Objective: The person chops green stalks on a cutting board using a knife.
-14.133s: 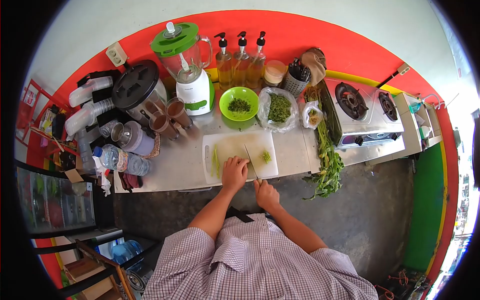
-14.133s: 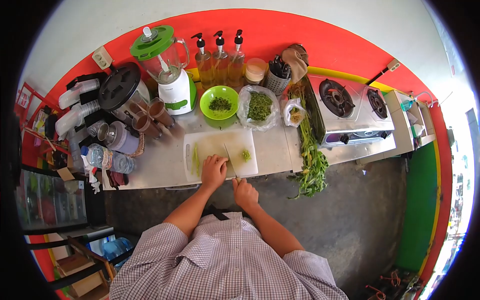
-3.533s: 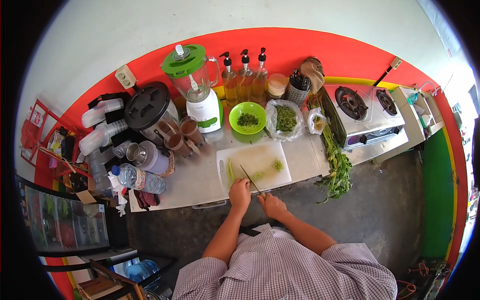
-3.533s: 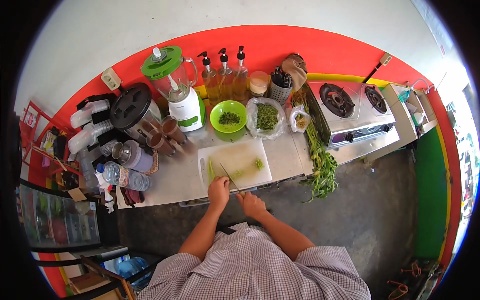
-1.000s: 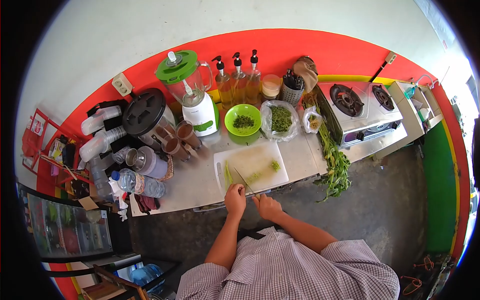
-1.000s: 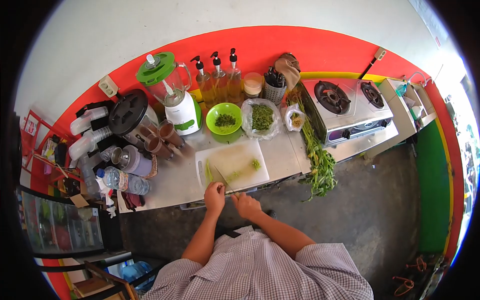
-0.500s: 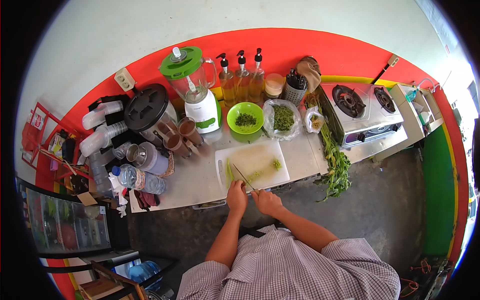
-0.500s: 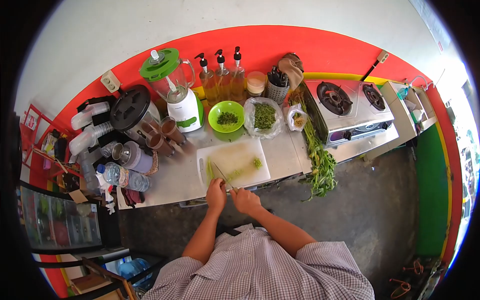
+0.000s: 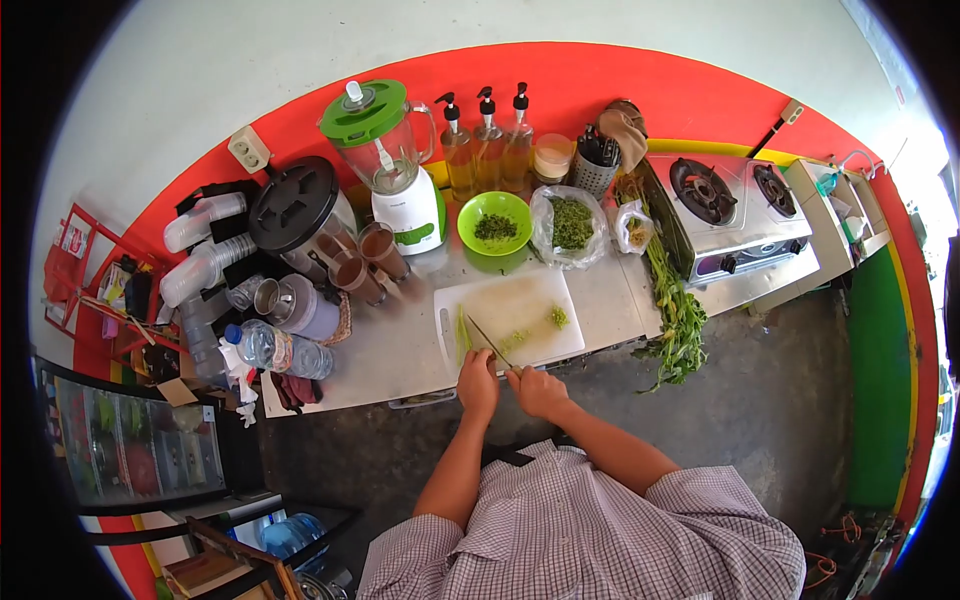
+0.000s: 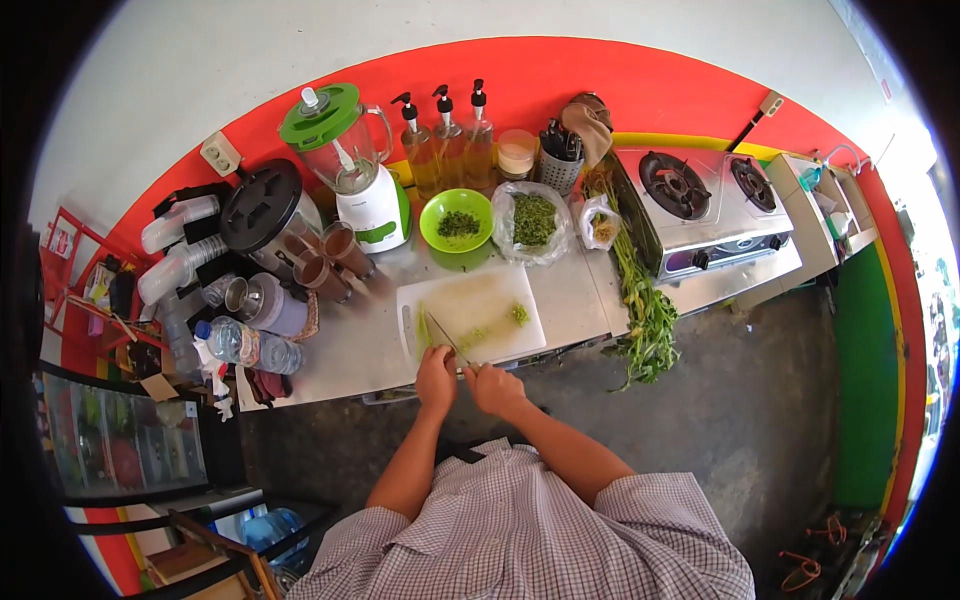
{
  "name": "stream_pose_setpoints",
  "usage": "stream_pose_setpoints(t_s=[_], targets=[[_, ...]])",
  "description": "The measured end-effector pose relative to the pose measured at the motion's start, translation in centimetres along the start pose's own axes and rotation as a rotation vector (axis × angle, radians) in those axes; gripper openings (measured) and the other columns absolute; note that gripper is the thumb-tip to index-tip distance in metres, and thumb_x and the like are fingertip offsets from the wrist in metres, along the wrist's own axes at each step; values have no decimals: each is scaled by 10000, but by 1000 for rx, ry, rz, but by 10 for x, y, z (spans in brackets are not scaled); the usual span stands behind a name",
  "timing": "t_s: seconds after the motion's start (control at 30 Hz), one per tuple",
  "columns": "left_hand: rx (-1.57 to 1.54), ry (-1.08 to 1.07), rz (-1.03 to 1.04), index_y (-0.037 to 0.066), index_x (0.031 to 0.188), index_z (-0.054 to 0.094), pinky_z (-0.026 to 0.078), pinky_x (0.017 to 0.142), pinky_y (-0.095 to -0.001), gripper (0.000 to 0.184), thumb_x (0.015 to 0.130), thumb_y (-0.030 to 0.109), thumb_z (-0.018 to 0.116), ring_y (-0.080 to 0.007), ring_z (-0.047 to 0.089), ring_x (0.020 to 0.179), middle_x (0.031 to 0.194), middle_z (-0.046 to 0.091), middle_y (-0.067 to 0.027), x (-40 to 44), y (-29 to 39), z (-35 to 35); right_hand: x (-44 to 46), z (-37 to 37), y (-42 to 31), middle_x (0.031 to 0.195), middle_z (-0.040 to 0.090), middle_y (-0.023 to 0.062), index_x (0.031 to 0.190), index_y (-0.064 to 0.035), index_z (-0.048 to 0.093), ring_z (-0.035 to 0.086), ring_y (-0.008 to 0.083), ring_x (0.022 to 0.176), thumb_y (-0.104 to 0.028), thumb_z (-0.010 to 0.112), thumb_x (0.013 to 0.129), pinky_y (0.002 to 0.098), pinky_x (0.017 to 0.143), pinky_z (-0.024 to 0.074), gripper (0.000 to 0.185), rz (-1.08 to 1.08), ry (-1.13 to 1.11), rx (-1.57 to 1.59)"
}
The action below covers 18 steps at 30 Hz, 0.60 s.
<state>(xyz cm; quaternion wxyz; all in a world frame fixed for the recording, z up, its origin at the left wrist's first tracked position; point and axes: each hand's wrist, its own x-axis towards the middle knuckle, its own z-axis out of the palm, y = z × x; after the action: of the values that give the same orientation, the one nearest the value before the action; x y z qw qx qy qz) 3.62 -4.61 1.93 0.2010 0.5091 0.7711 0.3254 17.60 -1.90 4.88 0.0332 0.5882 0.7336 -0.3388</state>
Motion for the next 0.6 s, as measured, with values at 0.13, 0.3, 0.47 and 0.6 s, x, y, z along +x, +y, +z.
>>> stream_pose_setpoints(t_s=[0.13,0.3,0.47,0.6], targets=[[20,13,-14,113,993,664,518,735,-463,91,904,102,674,-360,656,913,979,637,-94,3,1,0,-8,4,-4,1011,720,290,1106,23,627,716,461,941,-580,421,1031,548,856,565,642,40,7,-42],[-22,5,7,99,990,657,518,745,-473,79,912,109,666,-368,652,921,998,637,-96,1,-3,1,-6,-9,-6,995,720,292,1075,16,616,719,465,923,-574,438,1030,550,832,572,618,6,-29,-28],[0,-16,-32,93,963,647,518,739,-467,66,905,109,675,-364,654,911,981,639,-93,3,2,-1,-11,6,-1,963,722,287,1056,4,619,718,469,909,-571,450,1027,554,816,572,601,15,36,-57],[-28,19,5,95,955,644,518,736,-464,65,899,99,678,-358,655,907,970,639,-93,2,-4,1,-7,-5,-6,938,719,295,1078,18,611,714,480,889,-560,454,1029,567,801,569,601,-14,15,-42]])
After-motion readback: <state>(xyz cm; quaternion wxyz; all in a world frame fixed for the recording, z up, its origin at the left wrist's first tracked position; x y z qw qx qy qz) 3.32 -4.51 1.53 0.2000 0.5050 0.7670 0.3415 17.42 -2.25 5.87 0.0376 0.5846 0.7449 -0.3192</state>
